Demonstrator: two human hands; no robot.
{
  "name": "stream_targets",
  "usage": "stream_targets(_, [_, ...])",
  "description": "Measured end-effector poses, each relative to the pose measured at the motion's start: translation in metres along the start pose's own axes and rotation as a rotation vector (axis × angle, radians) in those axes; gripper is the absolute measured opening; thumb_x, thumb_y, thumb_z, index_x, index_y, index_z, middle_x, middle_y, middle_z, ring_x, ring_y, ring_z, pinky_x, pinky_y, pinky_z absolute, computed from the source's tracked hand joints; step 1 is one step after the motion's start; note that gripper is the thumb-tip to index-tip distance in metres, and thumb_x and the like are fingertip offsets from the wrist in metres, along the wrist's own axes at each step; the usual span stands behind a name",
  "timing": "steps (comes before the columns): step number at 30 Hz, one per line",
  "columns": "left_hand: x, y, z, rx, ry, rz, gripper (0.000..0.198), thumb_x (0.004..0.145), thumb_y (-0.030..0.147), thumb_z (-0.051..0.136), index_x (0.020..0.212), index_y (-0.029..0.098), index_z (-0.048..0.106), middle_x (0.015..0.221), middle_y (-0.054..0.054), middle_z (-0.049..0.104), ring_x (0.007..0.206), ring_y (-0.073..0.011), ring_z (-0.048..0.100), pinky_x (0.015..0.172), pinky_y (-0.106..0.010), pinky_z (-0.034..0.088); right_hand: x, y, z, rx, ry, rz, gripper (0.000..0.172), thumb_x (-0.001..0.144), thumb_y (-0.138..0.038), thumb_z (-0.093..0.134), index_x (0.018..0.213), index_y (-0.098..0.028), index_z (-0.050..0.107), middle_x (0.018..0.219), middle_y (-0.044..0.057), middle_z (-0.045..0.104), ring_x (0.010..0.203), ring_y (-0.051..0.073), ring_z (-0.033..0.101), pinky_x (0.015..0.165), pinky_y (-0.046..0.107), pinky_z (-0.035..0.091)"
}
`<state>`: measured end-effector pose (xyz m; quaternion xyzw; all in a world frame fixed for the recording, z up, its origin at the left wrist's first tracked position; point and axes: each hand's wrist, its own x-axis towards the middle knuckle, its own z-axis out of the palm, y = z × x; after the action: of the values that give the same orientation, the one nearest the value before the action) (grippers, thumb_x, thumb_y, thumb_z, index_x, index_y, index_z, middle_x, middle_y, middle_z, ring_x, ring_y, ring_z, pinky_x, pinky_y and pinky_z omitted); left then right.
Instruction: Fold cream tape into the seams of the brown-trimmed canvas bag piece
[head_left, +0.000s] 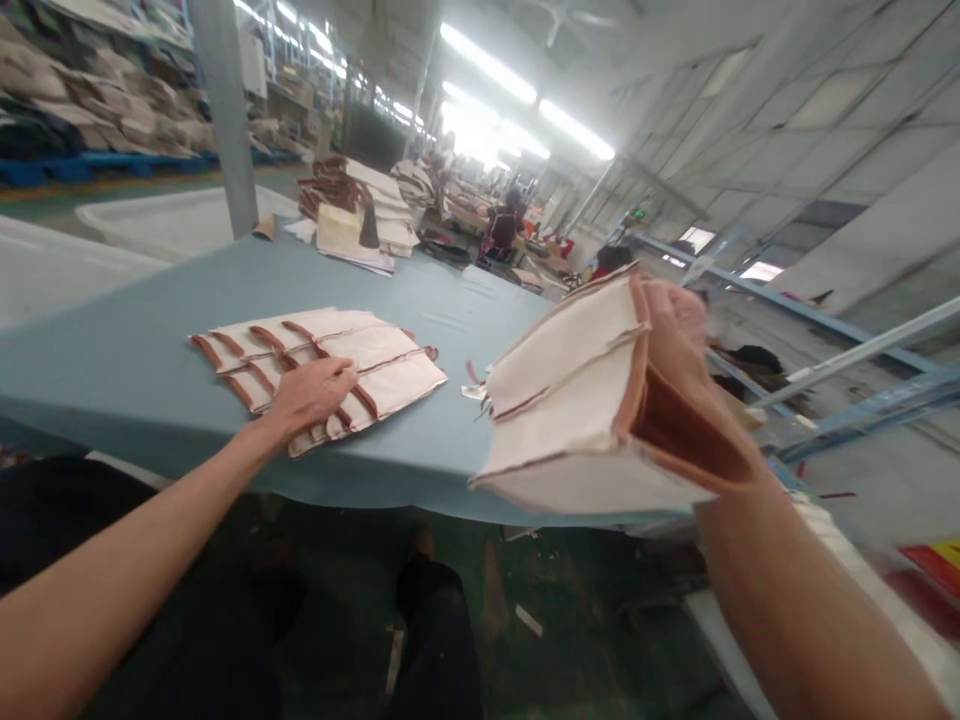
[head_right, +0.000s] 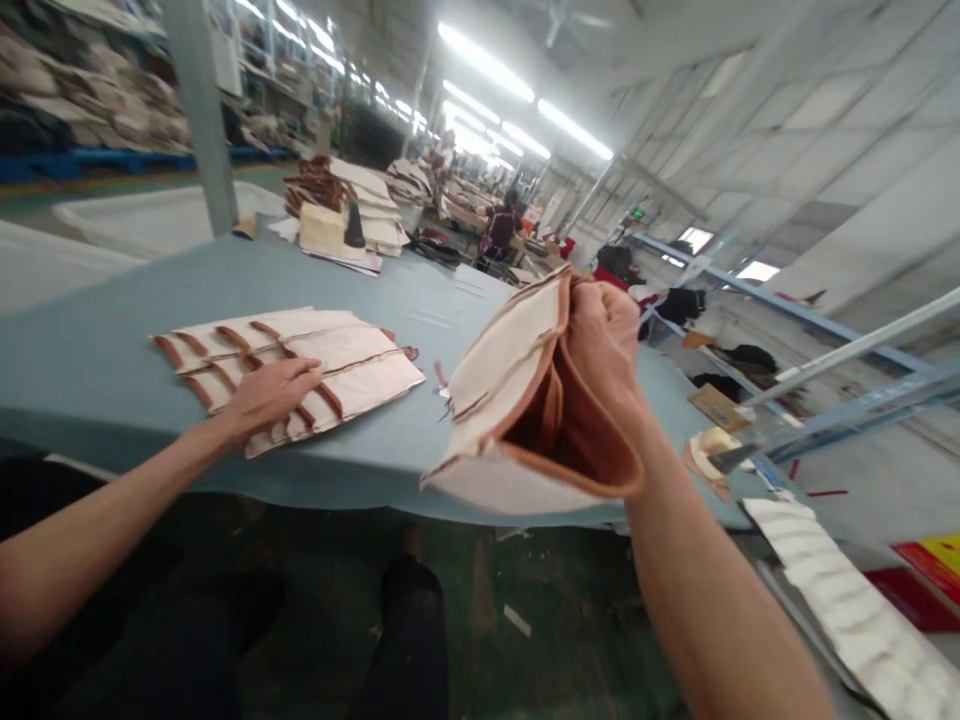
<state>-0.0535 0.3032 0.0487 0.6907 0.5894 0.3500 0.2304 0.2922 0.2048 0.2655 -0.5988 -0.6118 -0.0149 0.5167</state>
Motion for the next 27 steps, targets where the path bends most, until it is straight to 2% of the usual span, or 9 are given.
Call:
stream_targets(3, [-0.041, 0.028, -0.011, -0.155, 0.039, -0.017, 0.039, 0.110, 0.041, 0.051, 0.125, 0.013, 0.074, 0.137, -0.017, 0.076, 0.135, -0.0365, 0.067, 0.120, -0.059, 0.050, -0.064, -0.017, -0.002, 0.028, -0.101, 0.117, 0.028, 0.089, -0.038, 0.053, 0.064, -0.025, 0.052, 0.059, -0.004, 0.048, 0.057, 0.014, 0.043, 0.052, 0.028, 0.033])
stream_targets(6, [-0.115, 0.056, -0.026, -0.321, 0.035, -0.024, 0.055, 0.111, 0.046, 0.032, 0.129, 0.014, 0.073, 0.127, -0.015, 0.083, 0.118, -0.0310, 0.078, 0.106, -0.045, 0.063, -0.126, -0.025, 0.003, 0.026, -0.249, 0.256, 0.029, 0.084, -0.043, 0.055, 0.063, -0.024, 0.055, 0.058, -0.004, 0.049, 0.056, 0.014, 0.044, 0.052, 0.028, 0.033])
stream_targets(7, [-0.142, 0.066, -0.034, -0.395, 0.033, -0.028, 0.055, 0.111, 0.048, 0.031, 0.129, 0.016, 0.072, 0.120, -0.013, 0.085, 0.110, -0.0286, 0.081, 0.100, -0.042, 0.066, -0.145, -0.027, 0.005, 0.040, -0.296, 0.310, 0.029, 0.084, -0.044, 0.054, 0.064, -0.024, 0.056, 0.059, -0.004, 0.051, 0.056, 0.014, 0.045, 0.052, 0.028, 0.033])
stream_targets(9, [-0.194, 0.085, -0.053, -0.612, 0.007, -0.029, 0.040, 0.108, 0.051, 0.051, 0.119, 0.023, 0.077, 0.102, -0.007, 0.087, 0.093, -0.0272, 0.083, 0.090, -0.037, 0.068, -0.180, -0.028, 0.009, 0.089, -0.371, 0.410, 0.030, 0.086, -0.046, 0.053, 0.066, -0.023, 0.057, 0.060, -0.003, 0.053, 0.058, 0.015, 0.048, 0.054, 0.028, 0.034])
stream_targets(13, [-0.267, 0.111, -0.079, -0.301, -0.144, 0.199, 0.026, 0.105, 0.043, 0.059, 0.105, 0.034, 0.084, 0.100, 0.001, 0.088, 0.087, -0.0236, 0.083, 0.076, -0.027, 0.066, -0.233, -0.027, 0.017, 0.176, -0.453, 0.522, 0.029, 0.088, -0.045, 0.052, 0.069, -0.023, 0.057, 0.062, -0.003, 0.053, 0.060, 0.016, 0.049, 0.057, 0.028, 0.035])
stream_targets(16, [-0.289, 0.116, -0.071, -0.038, -0.257, 0.287, 0.028, 0.100, 0.044, 0.062, 0.112, 0.030, 0.083, 0.108, -0.003, 0.089, 0.092, -0.0270, 0.085, 0.076, -0.029, 0.066, -0.260, -0.028, 0.021, 0.181, -0.467, 0.531, 0.030, 0.089, -0.044, 0.052, 0.068, -0.023, 0.057, 0.062, -0.003, 0.054, 0.061, 0.016, 0.049, 0.058, 0.028, 0.035])
stream_targets(20, [-0.293, 0.118, -0.034, 0.214, -0.349, 0.273, 0.030, 0.094, 0.034, 0.063, 0.117, 0.024, 0.080, 0.113, -0.010, 0.088, 0.100, -0.0346, 0.084, 0.083, -0.041, 0.065, -0.290, -0.034, 0.028, 0.144, -0.496, 0.482, 0.029, 0.092, -0.038, 0.050, 0.070, -0.023, 0.060, 0.065, -0.002, 0.062, 0.064, 0.017, 0.055, 0.062, 0.029, 0.036])
stream_targets(24, [-0.295, 0.120, 0.000, 0.167, -0.487, 0.219, 0.025, 0.100, 0.029, 0.051, 0.096, 0.022, 0.075, 0.097, -0.012, 0.086, 0.090, -0.0341, 0.083, 0.076, -0.041, 0.059, -0.316, -0.039, 0.036, 0.105, -0.549, 0.425, 0.032, 0.098, -0.035, 0.050, 0.069, -0.023, 0.057, 0.066, 0.000, 0.065, 0.063, 0.017, 0.058, 0.062, 0.031, 0.035])
stream_targets(27, [-0.300, 0.115, 0.005, 0.041, -0.521, 0.140, 0.031, 0.104, 0.032, 0.045, 0.087, 0.022, 0.068, 0.088, -0.010, 0.082, 0.081, -0.0298, 0.078, 0.071, -0.038, 0.053, -0.330, -0.035, 0.034, 0.254, -0.592, 0.389, 0.046, 0.110, -0.041, 0.040, 0.076, -0.022, 0.064, 0.072, 0.002, 0.070, 0.068, 0.018, 0.064, 0.064, 0.030, 0.041])
